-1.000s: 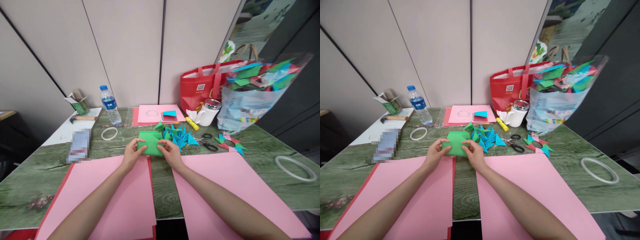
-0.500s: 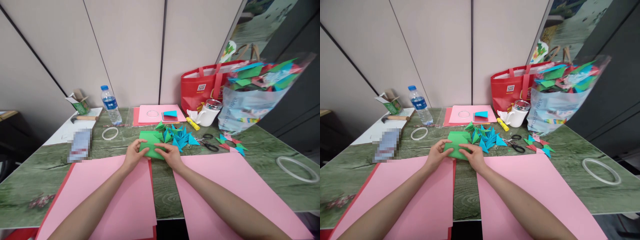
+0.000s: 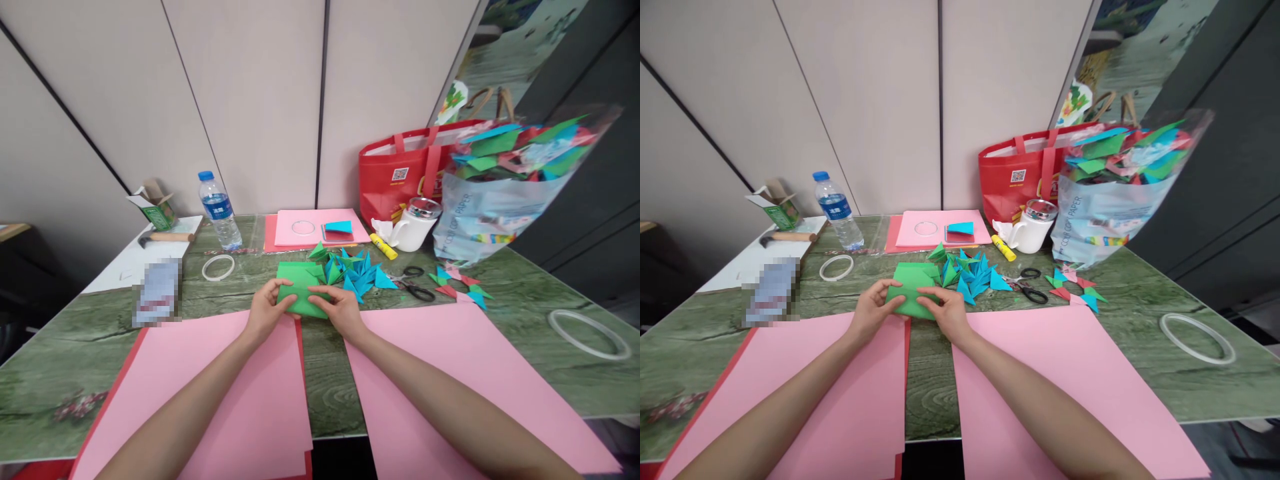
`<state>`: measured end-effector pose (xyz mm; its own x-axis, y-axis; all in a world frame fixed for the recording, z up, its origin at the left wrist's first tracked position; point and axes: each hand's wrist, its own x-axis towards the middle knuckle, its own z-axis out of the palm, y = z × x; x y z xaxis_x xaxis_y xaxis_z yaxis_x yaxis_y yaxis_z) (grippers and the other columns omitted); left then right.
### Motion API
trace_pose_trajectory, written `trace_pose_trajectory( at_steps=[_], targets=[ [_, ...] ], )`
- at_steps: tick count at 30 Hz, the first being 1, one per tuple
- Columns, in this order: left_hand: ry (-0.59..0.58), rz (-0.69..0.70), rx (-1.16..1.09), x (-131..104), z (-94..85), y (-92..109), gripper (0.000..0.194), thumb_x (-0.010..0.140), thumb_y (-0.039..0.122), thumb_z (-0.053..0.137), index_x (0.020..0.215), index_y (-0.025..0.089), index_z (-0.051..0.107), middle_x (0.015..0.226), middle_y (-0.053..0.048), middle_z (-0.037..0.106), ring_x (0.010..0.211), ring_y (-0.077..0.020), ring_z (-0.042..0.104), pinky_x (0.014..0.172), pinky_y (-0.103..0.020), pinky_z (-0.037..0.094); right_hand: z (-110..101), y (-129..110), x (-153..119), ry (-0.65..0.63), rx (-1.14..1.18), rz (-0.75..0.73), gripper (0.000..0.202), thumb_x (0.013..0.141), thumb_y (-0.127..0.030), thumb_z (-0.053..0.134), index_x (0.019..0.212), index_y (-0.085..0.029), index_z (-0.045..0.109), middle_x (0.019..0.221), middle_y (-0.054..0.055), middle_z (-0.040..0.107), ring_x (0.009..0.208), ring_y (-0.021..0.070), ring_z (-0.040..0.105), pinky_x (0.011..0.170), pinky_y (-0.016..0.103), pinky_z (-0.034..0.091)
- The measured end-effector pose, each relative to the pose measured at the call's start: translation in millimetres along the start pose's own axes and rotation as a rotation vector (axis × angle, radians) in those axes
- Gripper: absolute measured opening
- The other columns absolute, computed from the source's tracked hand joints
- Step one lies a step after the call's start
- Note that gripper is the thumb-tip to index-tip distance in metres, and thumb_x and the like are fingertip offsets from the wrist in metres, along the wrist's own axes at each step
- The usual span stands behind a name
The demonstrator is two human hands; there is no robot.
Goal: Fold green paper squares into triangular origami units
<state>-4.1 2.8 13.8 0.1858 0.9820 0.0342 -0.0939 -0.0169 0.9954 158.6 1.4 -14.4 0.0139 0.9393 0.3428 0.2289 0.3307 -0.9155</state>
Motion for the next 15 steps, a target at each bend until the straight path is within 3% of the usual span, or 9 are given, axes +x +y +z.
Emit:
trace_pose_trajectory(
  at_steps=[15],
  targets=[
    [-0.003,0.016,0.015,0.3,-1.2,-0.7,0.035,0.063,0.029,0.066,0.092,0.018,0.049,0.07,0.001,0.06,0.056,-0.0152,0.06,0.048,-0.031,0.055,-0.2,-2.4,0.7,0.019,-0.004,0.036,0.023,0.065,-0.038,0.064,0.078,-0.02,0.07,0.072,0.001,0.067,0.044,0.0092,0.042,0.043,0.023,0.034]
  ],
)
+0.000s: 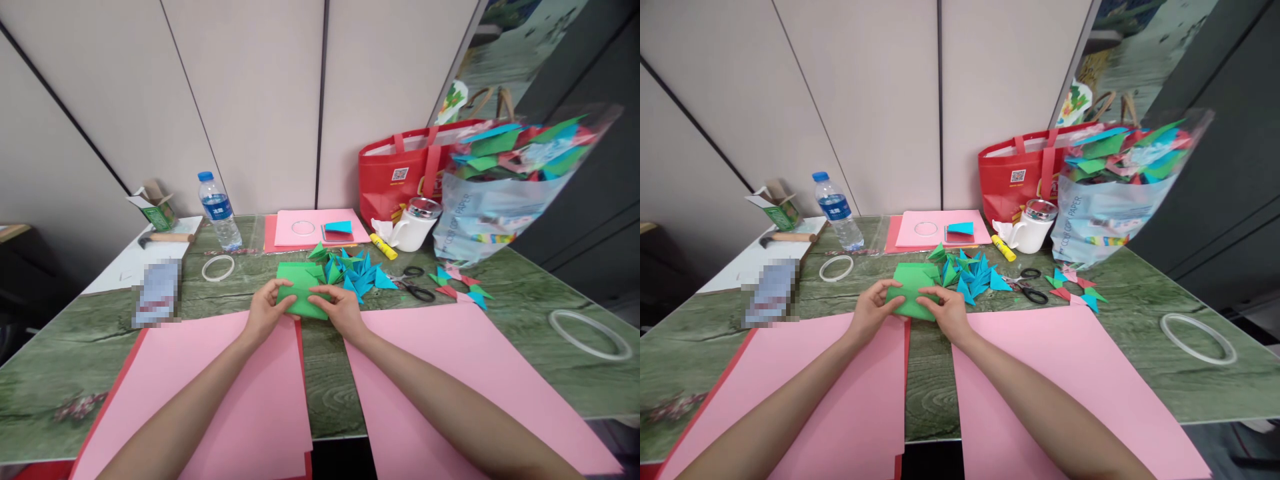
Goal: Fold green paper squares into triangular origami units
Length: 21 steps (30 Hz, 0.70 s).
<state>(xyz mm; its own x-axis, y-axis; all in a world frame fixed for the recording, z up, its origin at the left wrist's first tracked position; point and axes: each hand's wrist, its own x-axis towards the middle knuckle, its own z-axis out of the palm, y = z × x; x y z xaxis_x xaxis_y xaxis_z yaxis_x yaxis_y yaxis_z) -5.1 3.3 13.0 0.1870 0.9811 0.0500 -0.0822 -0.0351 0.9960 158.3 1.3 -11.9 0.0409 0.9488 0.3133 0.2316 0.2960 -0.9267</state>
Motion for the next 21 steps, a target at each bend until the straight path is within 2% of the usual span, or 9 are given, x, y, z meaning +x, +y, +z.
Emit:
trace_pose_trajectory(
  at_steps=[5,13,21],
  targets=[
    [0.012,-0.009,0.003,-0.2,1.0,0.7,0.035,0.061,0.03,0.067,0.089,0.017,0.05,0.069,0.001,0.059,0.055,-0.0146,0.059,0.048,-0.031,0.055,0.3,1.7,0.5,0.008,0.015,0.009,0.024,0.064,-0.038,0.064,0.077,-0.02,0.07,0.07,0.001,0.067,0.044,0.0088,0.042,0.042,0.023,0.034],
    [0.015,-0.009,-0.002,-0.8,1.4,1.1,0.036,0.061,0.029,0.067,0.091,0.018,0.05,0.069,0.002,0.059,0.055,-0.0144,0.059,0.048,-0.032,0.055,0.3,2.3,1.2,0.009,0.05,0.046,0.021,0.064,-0.035,0.066,0.077,-0.02,0.071,0.073,0.002,0.069,0.057,0.0145,0.054,0.049,0.024,0.039],
    [0.019,-0.011,0.007,-0.6,1.2,0.8,0.037,0.061,0.03,0.068,0.09,0.017,0.05,0.07,0.001,0.06,0.055,-0.0155,0.06,0.048,-0.032,0.055,-0.5,-1.6,0.4,-0.008,0.038,0.047,0.019,0.064,-0.032,0.066,0.078,-0.02,0.07,0.07,0.0,0.068,0.047,0.0102,0.045,0.044,0.023,0.035]
  ],
)
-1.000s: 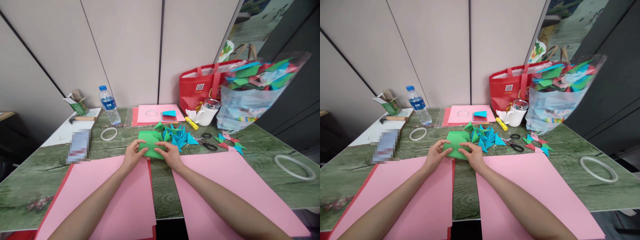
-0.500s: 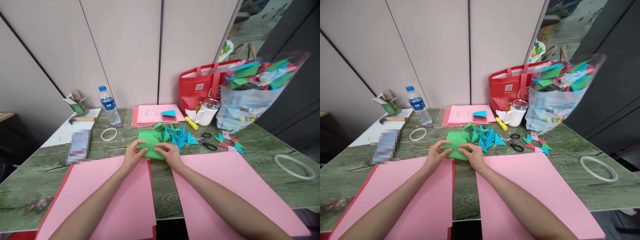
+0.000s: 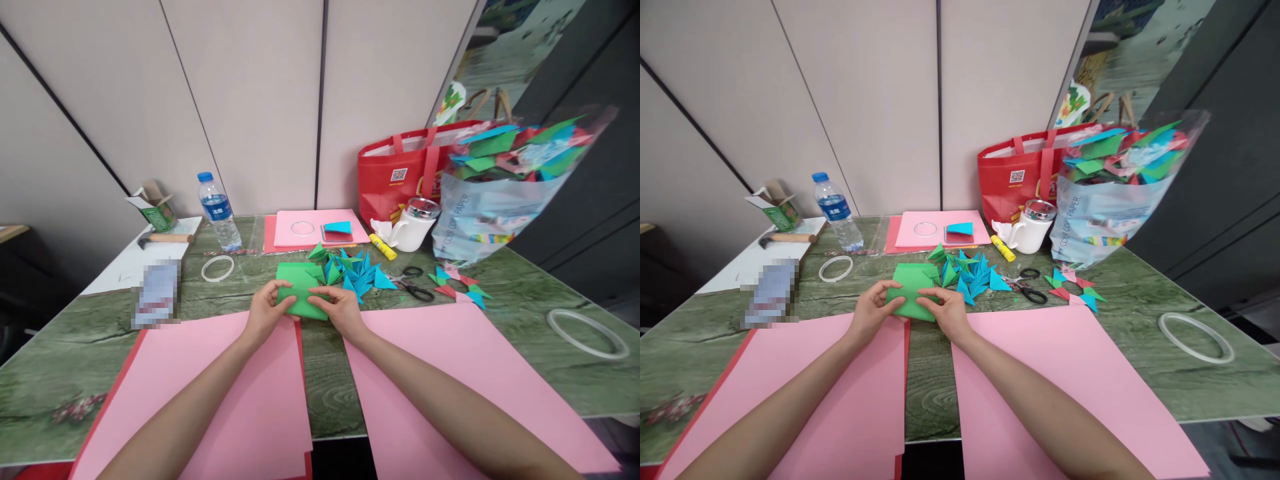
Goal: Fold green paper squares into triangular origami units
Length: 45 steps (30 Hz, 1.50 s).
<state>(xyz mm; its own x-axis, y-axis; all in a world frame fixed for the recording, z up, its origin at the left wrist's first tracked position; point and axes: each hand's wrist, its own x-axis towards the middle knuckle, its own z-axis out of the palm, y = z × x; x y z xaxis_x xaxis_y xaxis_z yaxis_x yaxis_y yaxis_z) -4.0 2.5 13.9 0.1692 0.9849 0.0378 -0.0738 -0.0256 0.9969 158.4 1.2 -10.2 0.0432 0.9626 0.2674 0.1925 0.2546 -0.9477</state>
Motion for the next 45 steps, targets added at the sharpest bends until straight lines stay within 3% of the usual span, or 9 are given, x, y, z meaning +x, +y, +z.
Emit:
trace_pose_trajectory(
  at_steps=[6,17,30,38,42,45],
  targets=[
    [0.02,0.003,-0.013,-0.3,0.5,0.1,0.045,0.06,0.029,0.068,0.098,0.017,0.047,0.07,0.001,0.061,0.058,-0.0166,0.061,0.048,-0.032,0.055,0.5,0.7,0.6,-0.005,-0.001,0.005,0.019,0.064,-0.032,0.066,0.078,-0.019,0.07,0.072,0.0,0.068,0.047,0.0089,0.042,0.045,0.022,0.034],
    [0.025,0.024,0.007,-0.4,0.5,-1.2,0.043,0.062,0.028,0.067,0.098,0.017,0.047,0.073,0.0,0.061,0.061,-0.0172,0.061,0.05,-0.034,0.055,1.6,5.5,2.0,-0.005,0.008,0.004,0.02,0.065,-0.033,0.065,0.077,-0.018,0.07,0.072,0.001,0.067,0.046,0.0081,0.038,0.044,0.022,0.032],
    [0.054,0.152,0.163,-2.2,-0.7,-6.9,0.037,0.067,0.028,0.063,0.099,0.018,0.048,0.071,0.001,0.061,0.064,-0.0147,0.059,0.054,-0.026,0.051,0.9,2.7,1.2,0.004,0.007,-0.007,0.019,0.066,-0.033,0.064,0.077,-0.018,0.069,0.072,0.001,0.066,0.046,0.0076,0.037,0.045,0.021,0.032],
    [0.085,0.229,0.297,-3.6,-1.1,-7.5,0.039,0.068,0.028,0.063,0.103,0.017,0.049,0.065,0.001,0.058,0.059,-0.0125,0.056,0.051,-0.021,0.042,1.0,3.4,1.8,0.014,-0.004,-0.03,0.019,0.065,-0.033,0.065,0.076,-0.018,0.069,0.073,0.002,0.067,0.047,0.0088,0.04,0.045,0.022,0.033],
    [0.048,0.217,0.335,0.0,-4.5,-2.2,0.037,0.067,0.025,0.062,0.101,0.017,0.05,0.076,-0.001,0.062,0.055,-0.0096,0.051,0.046,-0.018,0.036,0.9,2.1,0.6,0.003,-0.009,-0.029,0.019,0.066,-0.033,0.065,0.076,-0.018,0.07,0.072,0.002,0.067,0.046,0.0086,0.04,0.045,0.022,0.033],
    [0.022,0.23,0.503,3.0,-9.6,4.3,0.034,0.065,0.021,0.063,0.098,0.018,0.055,0.089,-0.002,0.063,0.044,-0.0043,0.038,0.04,-0.018,0.027,1.1,1.3,-0.6,-0.027,-0.016,-0.026,0.018,0.066,-0.032,0.065,0.077,-0.018,0.07,0.071,0.001,0.067,0.045,0.008,0.039,0.044,0.022,0.031]
  ],
)
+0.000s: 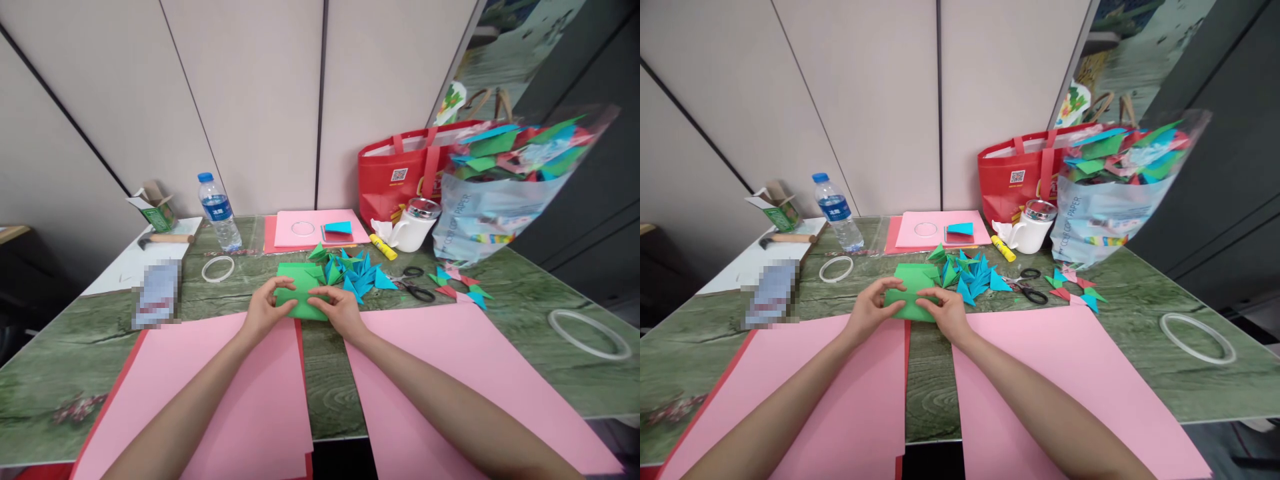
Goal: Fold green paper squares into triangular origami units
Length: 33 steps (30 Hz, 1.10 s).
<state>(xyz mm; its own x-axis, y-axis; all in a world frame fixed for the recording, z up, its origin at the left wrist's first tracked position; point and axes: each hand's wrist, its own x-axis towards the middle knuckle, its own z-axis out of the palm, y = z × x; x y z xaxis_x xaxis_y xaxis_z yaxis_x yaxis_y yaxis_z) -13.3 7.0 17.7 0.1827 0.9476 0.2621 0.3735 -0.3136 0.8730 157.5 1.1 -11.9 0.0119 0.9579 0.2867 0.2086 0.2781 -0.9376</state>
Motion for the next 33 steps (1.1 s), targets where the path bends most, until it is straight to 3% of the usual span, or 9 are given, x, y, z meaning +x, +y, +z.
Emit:
trace_pose_trajectory(
  at_steps=[2,6,9,12,22,27,33],
  targets=[
    [-0.056,0.018,0.089,1.7,-4.0,1.9,0.029,0.066,0.021,0.062,0.094,0.018,0.06,0.091,-0.001,0.064,0.042,-0.004,0.036,0.04,-0.019,0.027,0.2,0.3,-0.5,-0.012,-0.001,0.005,0.018,0.065,-0.031,0.065,0.077,-0.018,0.07,0.071,0.001,0.067,0.045,0.008,0.04,0.044,0.021,0.031],
    [-0.175,0.053,0.159,2.2,-5.9,4.4,0.023,0.071,0.024,0.058,0.092,0.019,0.064,0.088,-0.002,0.067,0.064,-0.0126,0.055,0.058,-0.022,0.042,0.3,2.2,-0.2,-0.025,-0.003,0.012,0.019,0.065,-0.031,0.065,0.077,-0.018,0.07,0.071,0.001,0.067,0.048,0.0094,0.045,0.046,0.022,0.033],
    [-0.18,0.056,0.123,1.7,-3.9,3.1,0.023,0.071,0.026,0.058,0.092,0.019,0.064,0.092,-0.004,0.067,0.082,-0.0186,0.059,0.072,-0.028,0.044,0.1,3.0,0.6,-0.037,0.002,0.019,0.02,0.065,-0.032,0.065,0.077,-0.018,0.07,0.071,0.002,0.068,0.05,0.0102,0.047,0.046,0.022,0.034],
    [-0.164,0.033,0.089,1.7,-2.4,-0.8,0.024,0.069,0.026,0.061,0.091,0.019,0.065,0.093,-0.004,0.067,0.086,-0.0201,0.059,0.077,-0.03,0.044,-0.2,2.7,1.4,-0.041,0.011,0.032,0.02,0.064,-0.033,0.065,0.077,-0.018,0.07,0.071,0.002,0.068,0.05,0.0105,0.048,0.045,0.022,0.034],
    [-0.115,-0.049,0.01,1.3,-0.2,-3.8,0.026,0.065,0.026,0.065,0.089,0.017,0.066,0.084,-0.003,0.068,0.075,-0.0187,0.061,0.065,-0.027,0.048,-0.3,4.0,3.7,-0.023,0.041,0.024,0.022,0.064,-0.036,0.065,0.075,-0.017,0.069,0.066,0.001,0.064,0.045,0.0082,0.039,0.043,0.022,0.03],
    [-0.059,-0.083,-0.042,2.4,-2.9,-3.6,0.027,0.065,0.028,0.065,0.088,0.016,0.065,0.08,-0.004,0.066,0.068,-0.0172,0.06,0.056,-0.024,0.047,0.2,6.6,3.7,-0.04,0.118,0.043,0.028,0.066,-0.035,0.063,0.085,-0.015,0.067,0.048,-0.003,0.051,0.041,0.0067,0.032,0.038,0.021,0.025],
    [-0.067,-0.067,-0.031,4.9,-5.3,-7.1,0.025,0.064,0.027,0.065,0.087,0.016,0.066,0.082,-0.004,0.065,0.07,-0.0163,0.059,0.059,-0.024,0.047,0.8,7.6,4.3,-0.039,0.21,0.092,0.027,0.063,-0.034,0.065,0.083,-0.015,0.067,0.065,0.002,0.064,0.055,0.0124,0.053,0.047,0.023,0.041]
  ],
)
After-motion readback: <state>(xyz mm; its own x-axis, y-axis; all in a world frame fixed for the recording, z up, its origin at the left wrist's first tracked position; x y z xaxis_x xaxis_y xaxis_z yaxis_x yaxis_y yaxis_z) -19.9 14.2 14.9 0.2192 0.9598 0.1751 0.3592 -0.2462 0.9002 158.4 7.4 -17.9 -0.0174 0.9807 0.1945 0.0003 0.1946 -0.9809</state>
